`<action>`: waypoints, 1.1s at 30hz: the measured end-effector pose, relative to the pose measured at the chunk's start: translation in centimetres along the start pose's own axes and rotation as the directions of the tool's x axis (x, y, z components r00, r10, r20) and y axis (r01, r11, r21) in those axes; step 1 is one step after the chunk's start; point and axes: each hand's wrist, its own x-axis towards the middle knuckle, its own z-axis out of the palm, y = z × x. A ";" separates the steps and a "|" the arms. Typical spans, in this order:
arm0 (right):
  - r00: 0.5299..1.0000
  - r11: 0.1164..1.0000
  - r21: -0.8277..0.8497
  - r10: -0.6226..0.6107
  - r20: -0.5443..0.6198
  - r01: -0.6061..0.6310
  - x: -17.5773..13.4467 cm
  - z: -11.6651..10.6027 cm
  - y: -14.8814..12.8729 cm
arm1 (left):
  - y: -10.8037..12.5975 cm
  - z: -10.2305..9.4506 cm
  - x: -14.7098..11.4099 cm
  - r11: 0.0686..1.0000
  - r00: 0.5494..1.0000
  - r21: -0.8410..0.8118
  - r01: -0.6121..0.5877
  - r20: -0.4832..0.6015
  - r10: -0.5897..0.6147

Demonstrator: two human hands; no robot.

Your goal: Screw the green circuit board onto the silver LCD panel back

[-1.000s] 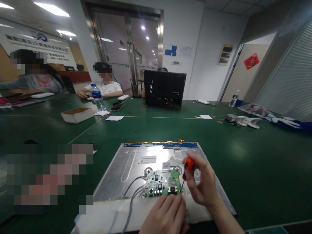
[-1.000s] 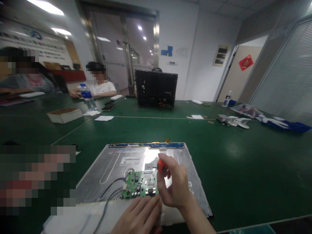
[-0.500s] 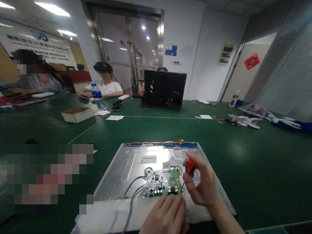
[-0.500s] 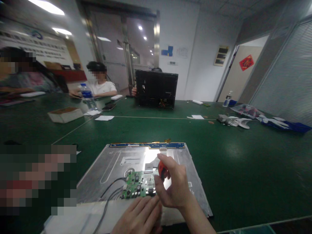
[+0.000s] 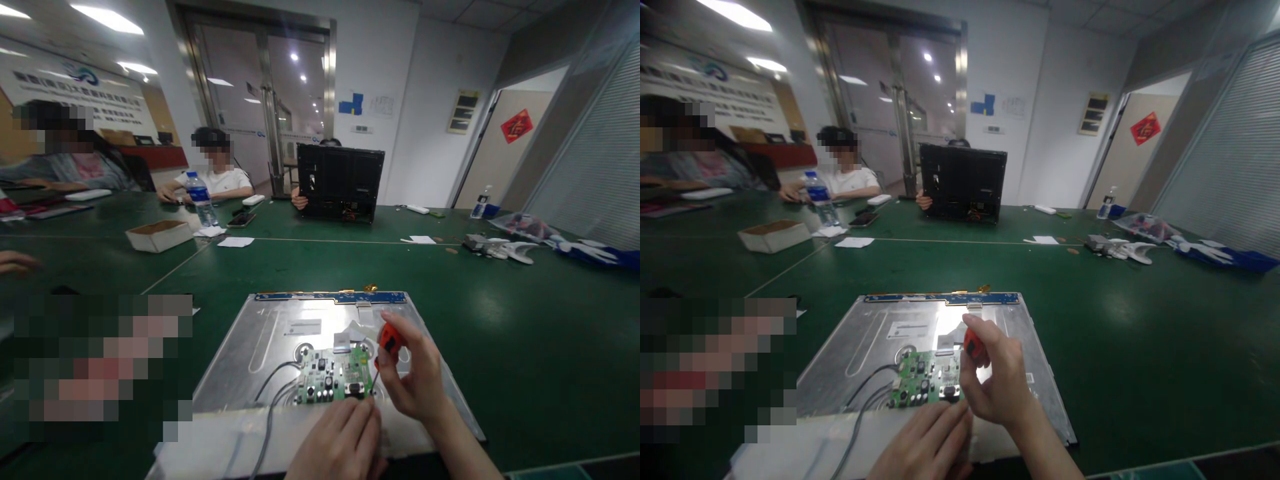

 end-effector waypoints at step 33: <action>1.000 0.999 -0.040 0.015 0.021 -0.014 0.3 -0.2 0.4 | -0.2 0.0 0.2 0.991 0.987 -0.108 0.084 0.146 -0.068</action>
